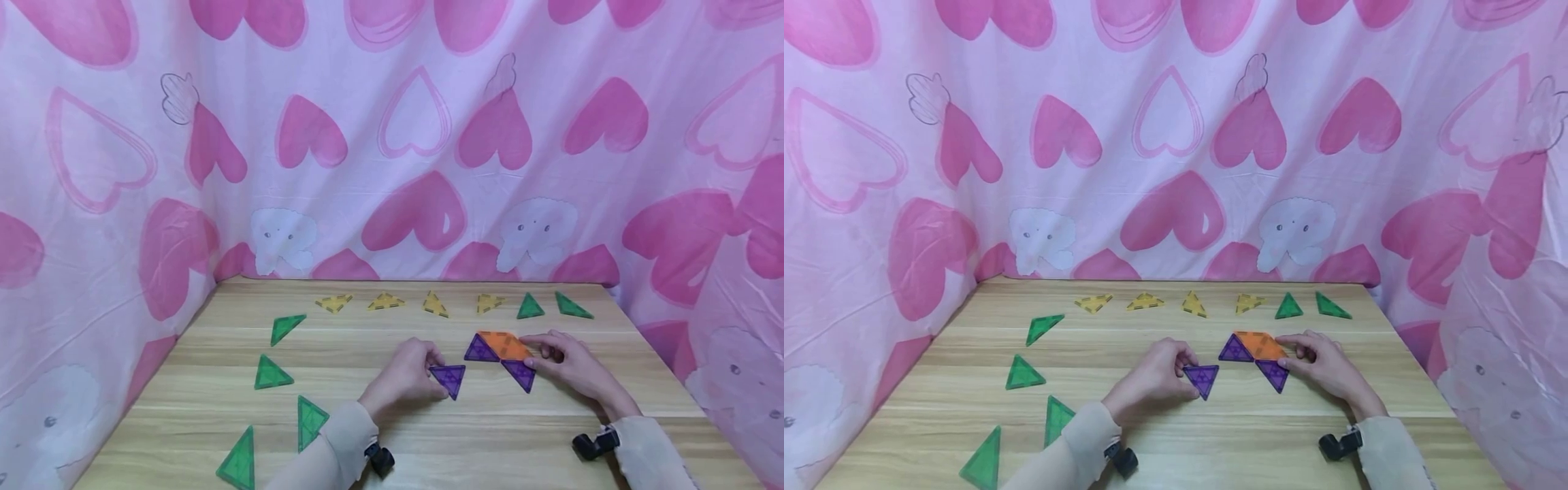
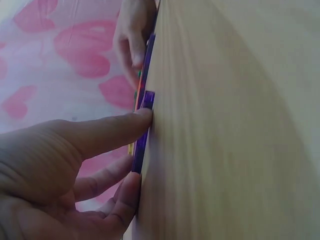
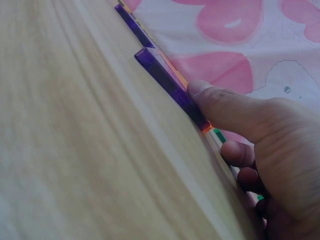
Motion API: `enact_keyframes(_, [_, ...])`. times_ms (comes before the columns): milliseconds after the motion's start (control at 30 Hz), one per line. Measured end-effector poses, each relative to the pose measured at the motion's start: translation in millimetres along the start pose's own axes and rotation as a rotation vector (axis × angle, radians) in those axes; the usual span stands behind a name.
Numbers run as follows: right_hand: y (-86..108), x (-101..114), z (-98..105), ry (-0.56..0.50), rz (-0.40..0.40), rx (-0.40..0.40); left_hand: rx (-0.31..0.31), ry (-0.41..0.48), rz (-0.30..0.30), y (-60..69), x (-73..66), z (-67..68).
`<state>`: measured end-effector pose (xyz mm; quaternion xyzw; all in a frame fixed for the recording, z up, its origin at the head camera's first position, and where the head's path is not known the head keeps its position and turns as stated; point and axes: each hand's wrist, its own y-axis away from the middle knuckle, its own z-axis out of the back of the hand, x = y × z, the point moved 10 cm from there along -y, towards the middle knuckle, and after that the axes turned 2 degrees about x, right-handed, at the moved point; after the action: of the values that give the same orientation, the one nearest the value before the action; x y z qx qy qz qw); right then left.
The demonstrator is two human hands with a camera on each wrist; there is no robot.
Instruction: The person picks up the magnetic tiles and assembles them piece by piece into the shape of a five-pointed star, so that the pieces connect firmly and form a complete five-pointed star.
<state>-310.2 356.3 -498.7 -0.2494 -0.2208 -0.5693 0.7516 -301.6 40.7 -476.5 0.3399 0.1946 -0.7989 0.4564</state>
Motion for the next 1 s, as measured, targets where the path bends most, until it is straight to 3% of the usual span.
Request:
enact_keyframes(300, [-1.1, 0, -3, 0.019, -0.002, 0.014, -0.019, 0.088, 0.068, -11.5, -7.7, -17.7])
enact_keyframes(600, [-0.9, 6, -6, 0.025, 0.032, 0.005, -0.028, 0.111, 0.066, -20.8, -13.8, -24.4])
enact_keyframes(1000, [-0.7, 15, -10, 0.036, 0.058, 0.011, -0.008, 0.155, 0.125, -22.3, -10.7, -27.9])
